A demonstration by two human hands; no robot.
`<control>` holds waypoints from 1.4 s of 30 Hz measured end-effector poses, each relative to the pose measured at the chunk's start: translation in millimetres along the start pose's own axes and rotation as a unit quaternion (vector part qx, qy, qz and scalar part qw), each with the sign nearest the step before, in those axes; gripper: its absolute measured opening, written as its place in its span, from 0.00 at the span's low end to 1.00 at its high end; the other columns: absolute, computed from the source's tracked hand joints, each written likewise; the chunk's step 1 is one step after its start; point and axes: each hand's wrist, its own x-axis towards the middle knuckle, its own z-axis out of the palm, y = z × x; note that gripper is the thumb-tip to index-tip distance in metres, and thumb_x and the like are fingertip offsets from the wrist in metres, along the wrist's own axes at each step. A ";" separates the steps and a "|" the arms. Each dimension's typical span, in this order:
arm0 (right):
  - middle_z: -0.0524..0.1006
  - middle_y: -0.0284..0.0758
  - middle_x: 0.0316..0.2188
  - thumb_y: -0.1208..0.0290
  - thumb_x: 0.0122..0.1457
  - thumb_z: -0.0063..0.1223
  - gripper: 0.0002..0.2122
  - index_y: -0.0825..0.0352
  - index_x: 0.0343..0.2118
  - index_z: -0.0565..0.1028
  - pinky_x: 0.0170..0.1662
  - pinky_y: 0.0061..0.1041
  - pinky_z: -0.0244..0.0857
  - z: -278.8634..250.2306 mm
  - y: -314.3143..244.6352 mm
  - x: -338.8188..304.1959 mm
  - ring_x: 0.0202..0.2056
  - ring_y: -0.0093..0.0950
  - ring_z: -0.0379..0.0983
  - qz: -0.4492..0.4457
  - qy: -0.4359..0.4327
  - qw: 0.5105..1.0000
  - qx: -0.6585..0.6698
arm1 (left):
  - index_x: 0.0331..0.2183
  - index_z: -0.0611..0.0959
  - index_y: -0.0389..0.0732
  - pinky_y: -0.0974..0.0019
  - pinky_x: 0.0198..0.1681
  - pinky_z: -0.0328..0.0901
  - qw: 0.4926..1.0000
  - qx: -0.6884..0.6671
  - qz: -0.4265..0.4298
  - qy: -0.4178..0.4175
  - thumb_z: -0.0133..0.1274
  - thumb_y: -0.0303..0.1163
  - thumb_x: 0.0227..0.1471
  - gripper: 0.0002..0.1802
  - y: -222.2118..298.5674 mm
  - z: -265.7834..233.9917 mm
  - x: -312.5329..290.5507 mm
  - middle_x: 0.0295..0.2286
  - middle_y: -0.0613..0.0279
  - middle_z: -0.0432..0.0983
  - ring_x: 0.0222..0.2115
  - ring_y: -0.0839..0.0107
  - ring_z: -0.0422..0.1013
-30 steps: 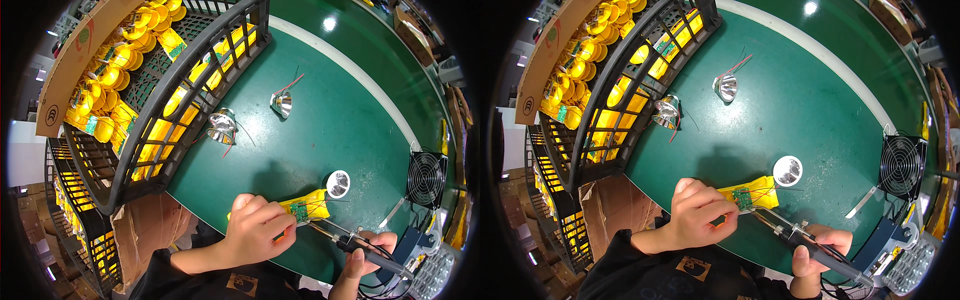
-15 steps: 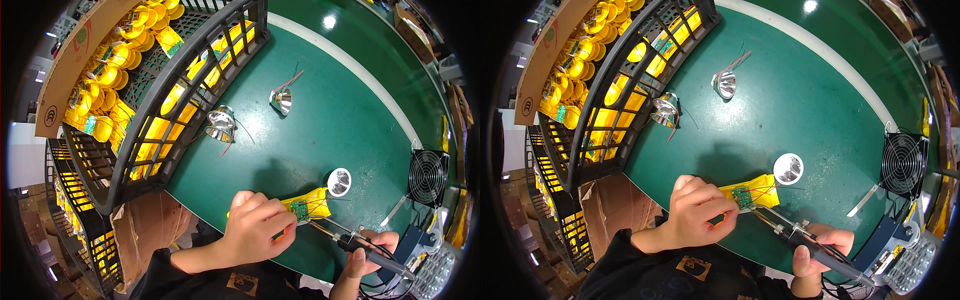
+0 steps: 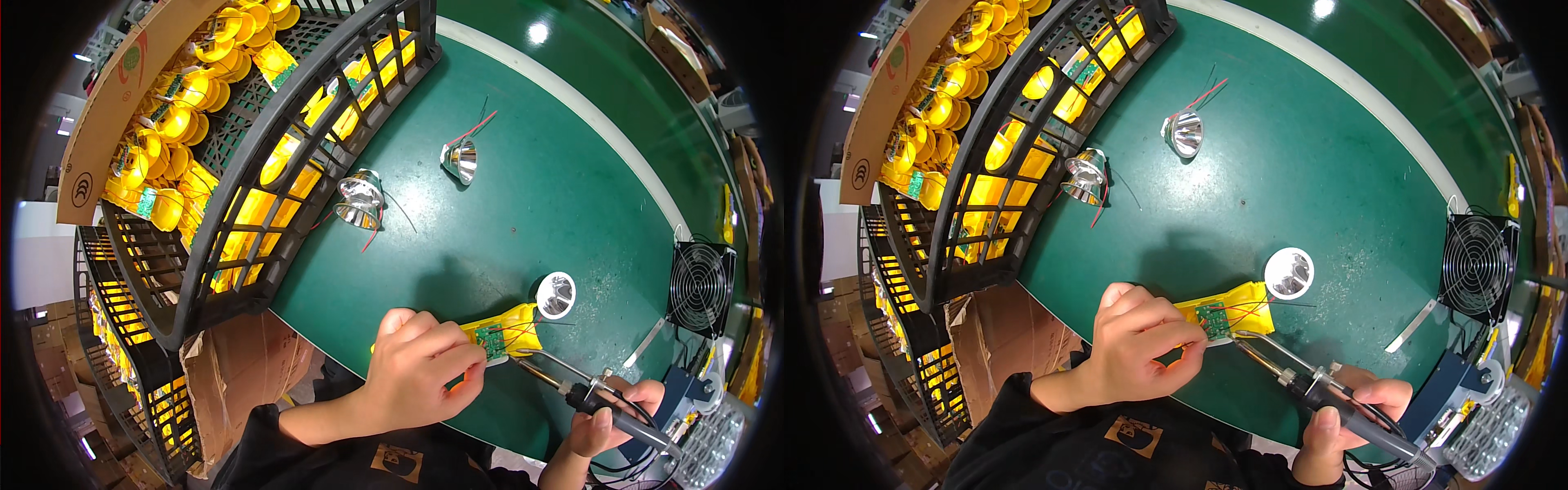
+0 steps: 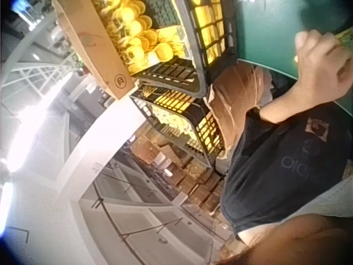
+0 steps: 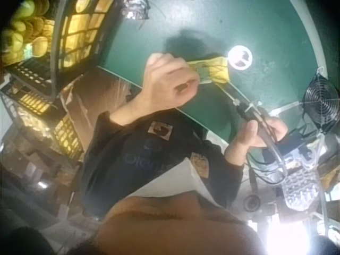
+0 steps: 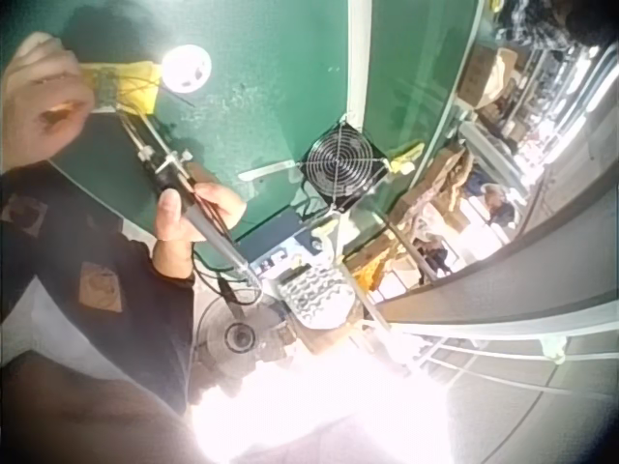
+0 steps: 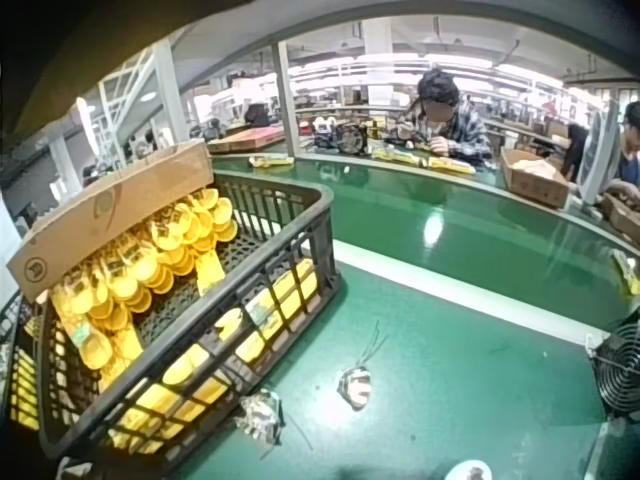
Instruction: The person solders wires and electrical components to the circuit boards inside flashlight bodies using a soldering iron and places assembled flashlights onto a conveyor belt.
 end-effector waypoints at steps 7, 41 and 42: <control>0.62 0.36 0.23 0.62 0.43 0.53 0.22 0.72 0.32 0.56 0.20 0.13 0.57 -2.0 -2.1 0.3 0.16 0.20 0.62 0.008 0.005 1.000 0.020 | 0.17 0.78 0.47 0.70 0.27 0.53 1.000 0.014 0.017 0.007 0.58 0.25 0.24 0.08 1.1 -0.5 -1.2 0.16 0.73 0.65 0.19 0.75 0.60; 0.68 0.34 0.15 0.62 0.46 0.53 0.19 0.69 0.31 0.58 0.18 0.09 0.53 -26.8 0.9 1.0 0.12 0.15 0.60 -0.017 0.007 0.999 0.037 | 0.22 0.79 0.40 0.59 0.42 0.62 0.996 0.031 0.026 0.082 0.58 0.23 0.31 0.07 6.9 4.1 -35.1 0.28 0.61 0.72 0.30 0.66 0.70; 0.68 0.33 0.15 0.62 0.46 0.53 0.19 0.69 0.31 0.57 0.18 0.09 0.53 -27.2 2.2 1.2 0.12 0.15 0.60 -0.026 0.002 0.999 0.035 | 0.22 0.79 0.40 0.59 0.42 0.62 0.995 0.027 0.030 0.091 0.58 0.23 0.31 0.07 6.9 4.6 -35.6 0.28 0.61 0.72 0.30 0.66 0.70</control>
